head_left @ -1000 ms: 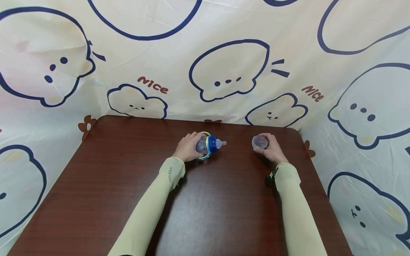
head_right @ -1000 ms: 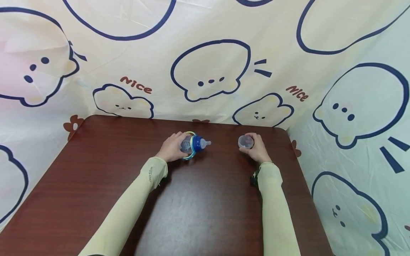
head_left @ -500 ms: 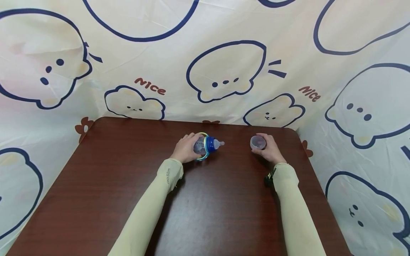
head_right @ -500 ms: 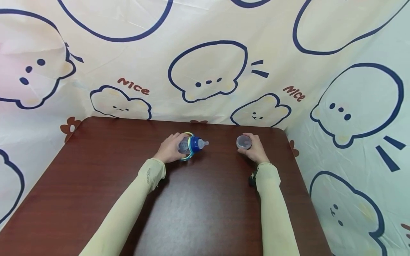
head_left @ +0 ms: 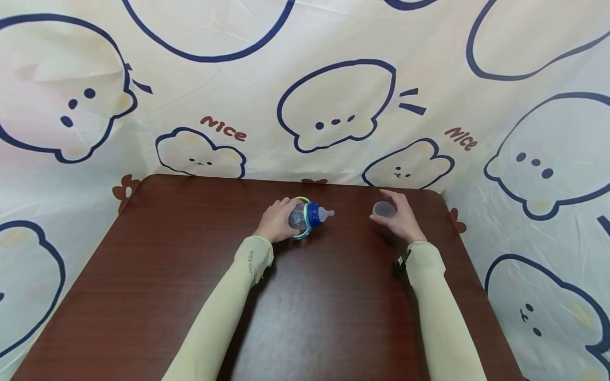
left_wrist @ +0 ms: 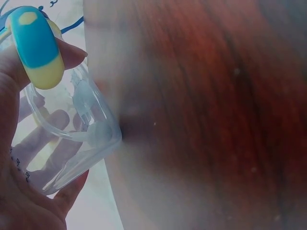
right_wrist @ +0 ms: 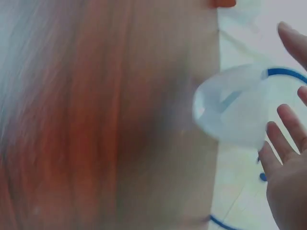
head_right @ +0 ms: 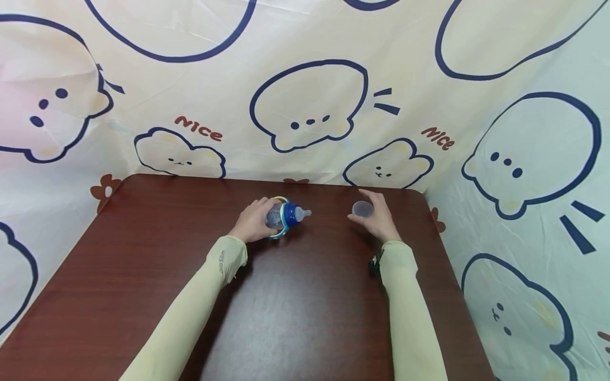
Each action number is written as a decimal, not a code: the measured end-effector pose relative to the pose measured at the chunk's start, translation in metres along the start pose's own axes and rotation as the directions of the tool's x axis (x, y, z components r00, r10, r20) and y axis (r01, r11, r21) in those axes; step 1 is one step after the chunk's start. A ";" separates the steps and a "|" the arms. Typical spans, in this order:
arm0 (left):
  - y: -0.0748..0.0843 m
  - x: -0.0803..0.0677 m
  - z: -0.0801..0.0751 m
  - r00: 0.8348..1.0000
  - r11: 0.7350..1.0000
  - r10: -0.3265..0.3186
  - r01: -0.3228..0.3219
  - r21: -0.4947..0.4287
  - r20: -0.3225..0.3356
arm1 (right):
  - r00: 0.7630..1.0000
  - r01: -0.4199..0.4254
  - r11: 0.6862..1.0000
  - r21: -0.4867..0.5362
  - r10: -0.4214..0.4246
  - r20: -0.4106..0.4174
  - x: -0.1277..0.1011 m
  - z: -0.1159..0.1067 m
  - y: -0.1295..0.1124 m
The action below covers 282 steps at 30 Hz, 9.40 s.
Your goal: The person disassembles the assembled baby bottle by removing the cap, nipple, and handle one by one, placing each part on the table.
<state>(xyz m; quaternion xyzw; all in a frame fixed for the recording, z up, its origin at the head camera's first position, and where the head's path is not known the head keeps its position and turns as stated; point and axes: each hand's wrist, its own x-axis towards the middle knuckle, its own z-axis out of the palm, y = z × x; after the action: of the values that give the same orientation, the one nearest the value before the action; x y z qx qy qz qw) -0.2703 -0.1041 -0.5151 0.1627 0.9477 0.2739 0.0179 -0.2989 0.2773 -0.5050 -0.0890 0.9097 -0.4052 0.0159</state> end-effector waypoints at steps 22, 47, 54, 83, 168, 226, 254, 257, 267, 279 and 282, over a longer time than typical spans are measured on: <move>0.007 -0.001 -0.001 1.000 1.000 -0.021 0.022 -0.003 0.011 | 0.976 0.032 0.991 0.133 -0.059 0.208 0.001 0.082 -0.084; 0.002 0.001 0.000 1.000 1.000 0.004 -0.003 0.031 -0.020 | 0.973 -0.009 0.996 0.085 -0.011 0.230 0.009 0.115 -0.110; 0.003 0.001 0.002 1.000 1.000 0.001 -0.001 0.018 -0.020 | 0.972 -0.024 0.996 0.082 0.004 0.236 0.009 0.113 -0.110; 0.004 0.005 0.002 1.000 0.999 0.014 -0.014 0.032 0.000 | 0.968 0.029 0.994 0.104 -0.054 0.246 0.009 0.117 -0.102; 0.004 0.008 -0.002 0.998 0.999 0.025 -0.027 0.026 0.052 | 0.951 -0.043 0.994 0.098 0.011 0.309 0.010 0.100 -0.096; 0.007 0.007 -0.002 0.998 0.999 0.020 -0.023 0.043 0.066 | 0.959 0.028 0.996 0.084 -0.051 0.280 0.006 0.095 -0.095; 0.006 0.006 -0.002 0.998 0.999 0.032 -0.034 0.042 0.048 | 0.959 -0.038 0.990 0.136 -0.002 0.284 0.006 0.095 -0.097; 0.006 0.006 -0.002 0.998 0.999 0.035 -0.037 0.037 0.047 | 0.963 -0.007 0.994 0.113 -0.024 0.270 0.006 0.094 -0.096; 0.005 0.006 -0.002 0.999 0.999 0.028 -0.030 0.032 0.045 | 0.964 0.009 0.993 0.121 -0.041 0.264 0.005 0.096 -0.096; 0.004 0.006 -0.002 0.998 0.999 0.024 -0.026 0.037 0.050 | 0.960 -0.001 0.995 0.100 -0.027 0.279 0.006 0.098 -0.096; 0.004 0.006 -0.003 0.998 0.999 0.024 -0.026 0.038 0.057 | 0.960 0.001 0.996 0.094 -0.027 0.279 0.006 0.099 -0.096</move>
<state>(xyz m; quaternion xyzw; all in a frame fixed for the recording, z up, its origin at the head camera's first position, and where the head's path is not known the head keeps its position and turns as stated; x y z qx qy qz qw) -0.2746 -0.1001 -0.5101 0.1826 0.9498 0.2511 0.0380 -0.2809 0.1405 -0.5003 -0.1508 0.8779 -0.4307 0.1454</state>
